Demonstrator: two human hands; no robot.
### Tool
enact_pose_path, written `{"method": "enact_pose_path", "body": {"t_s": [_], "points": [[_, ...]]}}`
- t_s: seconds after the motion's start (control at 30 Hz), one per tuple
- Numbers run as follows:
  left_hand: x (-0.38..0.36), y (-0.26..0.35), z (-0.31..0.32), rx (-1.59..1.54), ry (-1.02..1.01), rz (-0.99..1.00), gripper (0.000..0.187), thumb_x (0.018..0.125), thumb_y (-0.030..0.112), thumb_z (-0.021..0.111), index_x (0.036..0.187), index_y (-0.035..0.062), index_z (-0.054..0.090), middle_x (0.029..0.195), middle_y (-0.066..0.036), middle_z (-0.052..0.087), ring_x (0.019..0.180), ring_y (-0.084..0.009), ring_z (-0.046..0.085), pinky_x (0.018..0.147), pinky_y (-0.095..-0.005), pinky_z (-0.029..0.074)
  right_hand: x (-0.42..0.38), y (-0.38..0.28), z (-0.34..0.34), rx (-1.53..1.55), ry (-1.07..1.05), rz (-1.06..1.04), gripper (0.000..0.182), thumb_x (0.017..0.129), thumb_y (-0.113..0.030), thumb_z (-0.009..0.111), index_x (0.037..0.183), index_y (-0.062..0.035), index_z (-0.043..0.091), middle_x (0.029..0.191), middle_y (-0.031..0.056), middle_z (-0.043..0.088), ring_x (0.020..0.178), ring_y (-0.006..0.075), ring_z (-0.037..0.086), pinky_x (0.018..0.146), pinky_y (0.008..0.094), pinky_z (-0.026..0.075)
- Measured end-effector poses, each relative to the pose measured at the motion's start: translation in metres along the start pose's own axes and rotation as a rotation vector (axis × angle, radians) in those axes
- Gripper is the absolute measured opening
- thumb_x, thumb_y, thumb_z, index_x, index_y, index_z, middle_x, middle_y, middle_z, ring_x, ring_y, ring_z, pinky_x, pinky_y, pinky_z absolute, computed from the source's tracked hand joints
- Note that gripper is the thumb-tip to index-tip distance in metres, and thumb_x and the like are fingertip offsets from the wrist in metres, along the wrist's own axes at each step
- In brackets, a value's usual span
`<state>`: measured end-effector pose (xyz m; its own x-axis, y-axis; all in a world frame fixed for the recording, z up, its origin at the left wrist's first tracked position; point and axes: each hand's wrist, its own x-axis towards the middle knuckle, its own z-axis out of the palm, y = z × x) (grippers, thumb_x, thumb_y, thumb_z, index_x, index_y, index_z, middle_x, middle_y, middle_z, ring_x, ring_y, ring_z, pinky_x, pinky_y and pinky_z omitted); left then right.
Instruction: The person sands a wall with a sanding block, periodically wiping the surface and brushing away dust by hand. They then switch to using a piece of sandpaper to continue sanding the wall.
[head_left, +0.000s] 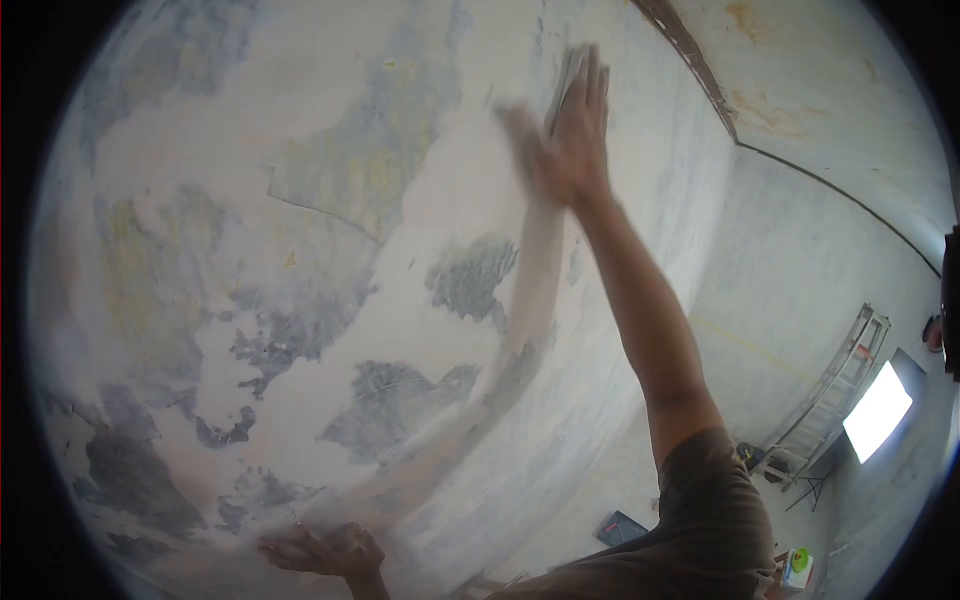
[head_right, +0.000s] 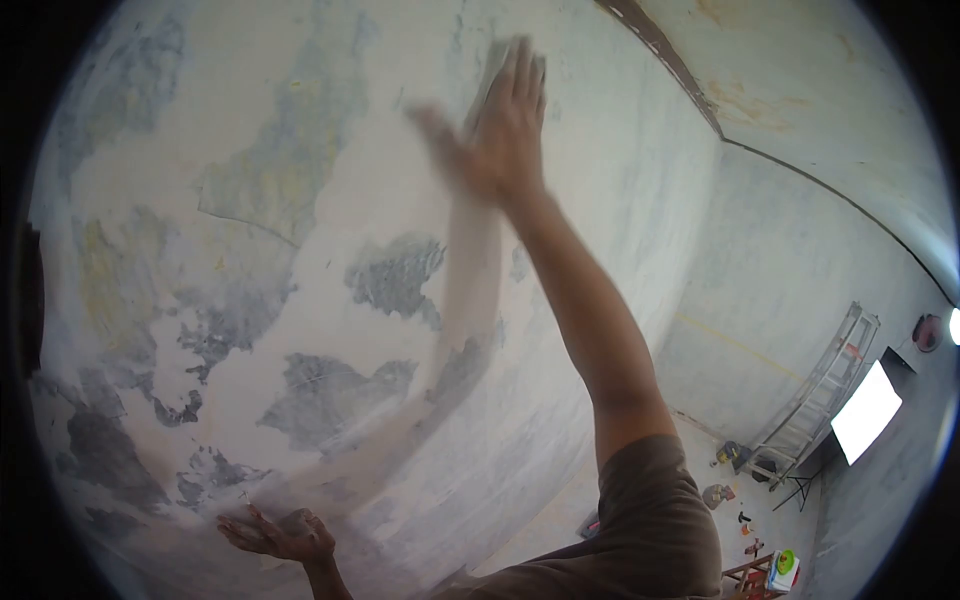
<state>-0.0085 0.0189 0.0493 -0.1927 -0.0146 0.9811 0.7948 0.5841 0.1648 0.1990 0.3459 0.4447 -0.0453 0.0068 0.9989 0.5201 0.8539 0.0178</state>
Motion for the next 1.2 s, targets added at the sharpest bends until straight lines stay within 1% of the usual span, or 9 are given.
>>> {"method": "enact_pose_path", "body": {"t_s": [0.13, 0.2, 0.3, 0.4, 0.53, 0.6, 0.87, 1.03, 1.2], "points": [[0.003, 0.001, -0.001, 0.001, -0.008, -0.005, 0.073, 0.094, 0.057, 0.043, 0.153, 0.0147, 0.033, 0.16, -0.026, 0.018, 0.146, -0.0488, 0.015, 0.111, -0.0676, 0.014, 0.045, 0.022, 0.0, 0.043, 0.034, -0.017, 0.119, 0.081, -0.074, 0.056, 0.151, 0.011, 0.012, 0.159, 0.029, 0.014, 0.149, 0.0431, 0.011, 0.121, 0.0504, 0.013], [-0.002, -0.002, 0.002, -0.002, -0.009, -0.001, 0.073, 0.094, 0.056, 0.044, 0.153, 0.0147, 0.033, 0.159, -0.026, 0.018, 0.146, -0.0489, 0.015, 0.112, -0.0676, 0.013, 0.112, 0.071, 0.005, 0.075, 0.095, 0.125, 0.095, 0.09, -0.057, 0.057, 0.15, 0.0085, 0.023, 0.158, 0.0307, 0.017, 0.146, 0.0484, 0.017, 0.119, 0.0539, 0.018], [-0.01, -0.009, 0.008, 0.008, -0.001, -0.007, 0.074, 0.093, 0.057, 0.044, 0.153, 0.0147, 0.032, 0.159, -0.027, 0.018, 0.146, -0.0491, 0.015, 0.112, -0.068, 0.011, 0.102, 0.112, 0.027, -0.083, 0.097, -0.048, 0.117, 0.082, -0.073, 0.056, 0.151, 0.0116, 0.013, 0.159, 0.0285, 0.015, 0.149, 0.0423, 0.012, 0.121, 0.0496, 0.014], [-0.006, -0.006, 0.004, -0.009, 0.011, -0.017, 0.075, 0.092, 0.057, 0.044, 0.153, 0.0154, 0.032, 0.16, -0.026, 0.018, 0.147, -0.0489, 0.015, 0.112, -0.0684, 0.01, -0.005, 0.022, -0.003, 0.01, 0.004, -0.008, 0.112, 0.085, -0.067, 0.058, 0.151, 0.0114, 0.014, 0.16, 0.0289, 0.012, 0.149, 0.0437, 0.008, 0.12, 0.0537, 0.011], [-0.007, -0.008, 0.002, 0.011, -0.029, -0.014, 0.075, 0.093, 0.059, 0.043, 0.153, 0.0158, 0.033, 0.16, -0.025, 0.017, 0.147, -0.0482, 0.015, 0.113, -0.0683, 0.01, 0.054, 0.059, -0.001, 0.074, 0.039, 0.031, 0.111, 0.084, -0.066, 0.059, 0.151, 0.0111, 0.015, 0.159, 0.0288, 0.015, 0.149, 0.044, 0.009, 0.121, 0.0509, 0.012], [-0.007, -0.008, 0.002, 0.007, -0.031, -0.002, 0.075, 0.093, 0.059, 0.043, 0.153, 0.0157, 0.033, 0.161, -0.025, 0.017, 0.147, -0.0478, 0.015, 0.113, -0.0681, 0.01, 0.103, 0.078, -0.007, 0.074, 0.056, 0.164, 0.094, 0.095, -0.067, 0.036, 0.15, 0.0073, 0.025, 0.16, 0.0271, 0.013, 0.149, 0.0418, 0.009, 0.122, 0.0445, 0.013], [-0.015, -0.019, 0.01, 0.095, 0.003, 0.03, 0.076, 0.094, 0.061, 0.041, 0.154, 0.0153, 0.03, 0.161, -0.023, 0.016, 0.148, -0.0469, 0.014, 0.113, -0.0675, 0.009, 0.014, 0.074, -0.01, -0.011, -0.01, -0.183, 0.092, 0.095, -0.058, 0.044, 0.153, 0.0065, 0.013, 0.16, 0.0258, 0.015, 0.15, 0.0409, 0.005, 0.122, 0.0449, 0.014], [0.006, 0.003, 0.006, 0.058, 0.025, -0.004, 0.076, 0.095, 0.06, 0.041, 0.155, 0.0157, 0.029, 0.161, -0.023, 0.016, 0.148, -0.0473, 0.014, 0.113, -0.0677, 0.011, 0.097, 0.086, -0.007, 0.011, 0.042, 0.088, 0.093, 0.095, -0.064, 0.038, 0.152, 0.0069, 0.018, 0.161, 0.0259, 0.014, 0.15, 0.0406, 0.009, 0.121, 0.0461, 0.016], [-0.002, 0.002, 0.004, 0.077, -0.004, -0.042, 0.075, 0.095, 0.06, 0.04, 0.155, 0.0166, 0.029, 0.161, -0.023, 0.016, 0.147, -0.0475, 0.014, 0.112, -0.068, 0.013, -0.002, 0.067, -0.008, 0.031, 0.002, -0.207, 0.109, 0.085, -0.067, 0.057, 0.149, 0.013, 0.019, 0.159, 0.0297, 0.015, 0.148, 0.0472, 0.009, 0.12, 0.0554, 0.013]]}}
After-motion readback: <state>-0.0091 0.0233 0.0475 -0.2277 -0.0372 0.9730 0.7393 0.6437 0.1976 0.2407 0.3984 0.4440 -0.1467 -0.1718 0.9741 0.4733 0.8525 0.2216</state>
